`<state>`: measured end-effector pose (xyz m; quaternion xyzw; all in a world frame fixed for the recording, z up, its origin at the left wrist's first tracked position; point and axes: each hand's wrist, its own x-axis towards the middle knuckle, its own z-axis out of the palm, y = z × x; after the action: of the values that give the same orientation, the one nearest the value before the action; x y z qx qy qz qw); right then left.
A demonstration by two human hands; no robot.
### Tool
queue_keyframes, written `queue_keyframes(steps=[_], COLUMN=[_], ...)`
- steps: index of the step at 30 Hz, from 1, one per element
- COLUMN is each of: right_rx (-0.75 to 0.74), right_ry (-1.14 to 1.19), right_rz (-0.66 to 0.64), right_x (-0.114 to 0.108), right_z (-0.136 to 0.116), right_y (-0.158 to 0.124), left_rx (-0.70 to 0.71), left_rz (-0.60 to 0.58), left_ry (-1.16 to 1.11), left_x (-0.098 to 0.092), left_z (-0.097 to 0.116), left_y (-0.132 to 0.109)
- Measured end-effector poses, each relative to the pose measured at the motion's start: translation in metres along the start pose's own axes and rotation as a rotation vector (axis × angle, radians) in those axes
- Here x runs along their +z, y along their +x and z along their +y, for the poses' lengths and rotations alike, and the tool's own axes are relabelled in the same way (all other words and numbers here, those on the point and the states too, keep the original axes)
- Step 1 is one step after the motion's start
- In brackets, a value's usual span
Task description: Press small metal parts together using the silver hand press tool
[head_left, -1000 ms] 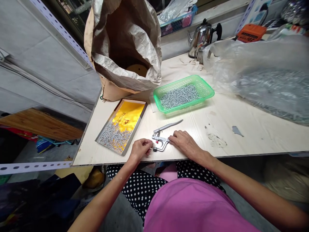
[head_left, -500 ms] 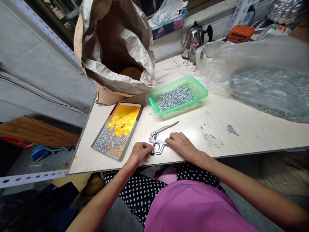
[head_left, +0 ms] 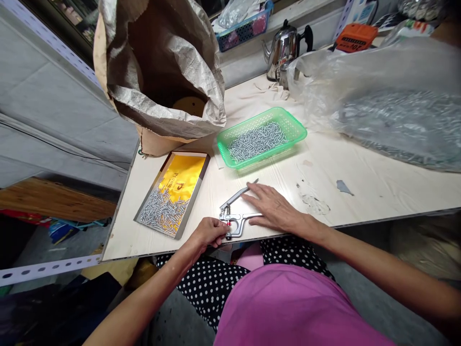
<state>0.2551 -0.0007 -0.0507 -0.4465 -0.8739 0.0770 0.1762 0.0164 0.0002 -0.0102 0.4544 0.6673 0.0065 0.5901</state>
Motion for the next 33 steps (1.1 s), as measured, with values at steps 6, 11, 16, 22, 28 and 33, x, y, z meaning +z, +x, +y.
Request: queue_keyframes(steps=[6, 11, 16, 22, 28, 33], right_rx=[-0.093, -0.092, -0.067, -0.056, -0.002, 0.006], right_ry=[-0.036, -0.049, -0.060, -0.083, -0.037, -0.042], right_rz=[-0.097, -0.112, -0.174, -0.232, -0.225, -0.212], right_x=[-0.002, -0.002, -0.010, -0.018, -0.021, -0.021], right_z=[0.021, 0.021, 0.019, 0.011, 0.006, 0.006], right_y=[0.012, 0.020, 0.025, 0.027, 0.020, 0.014], left_rx=[-0.038, -0.047, -0.065, -0.076, -0.082, -0.093], left_rz=[0.050, 0.081, 0.088, 0.094, 0.124, 0.136], left_ry=[-0.040, -0.075, -0.082, -0.094, -0.124, -0.125], left_x=[0.008, 0.010, 0.012, 0.014, 0.015, 0.017], left_z=[-0.006, -0.009, -0.008, -0.009, -0.010, -0.010], left_y=[-0.008, -0.009, -0.011, -0.011, -0.012, -0.015])
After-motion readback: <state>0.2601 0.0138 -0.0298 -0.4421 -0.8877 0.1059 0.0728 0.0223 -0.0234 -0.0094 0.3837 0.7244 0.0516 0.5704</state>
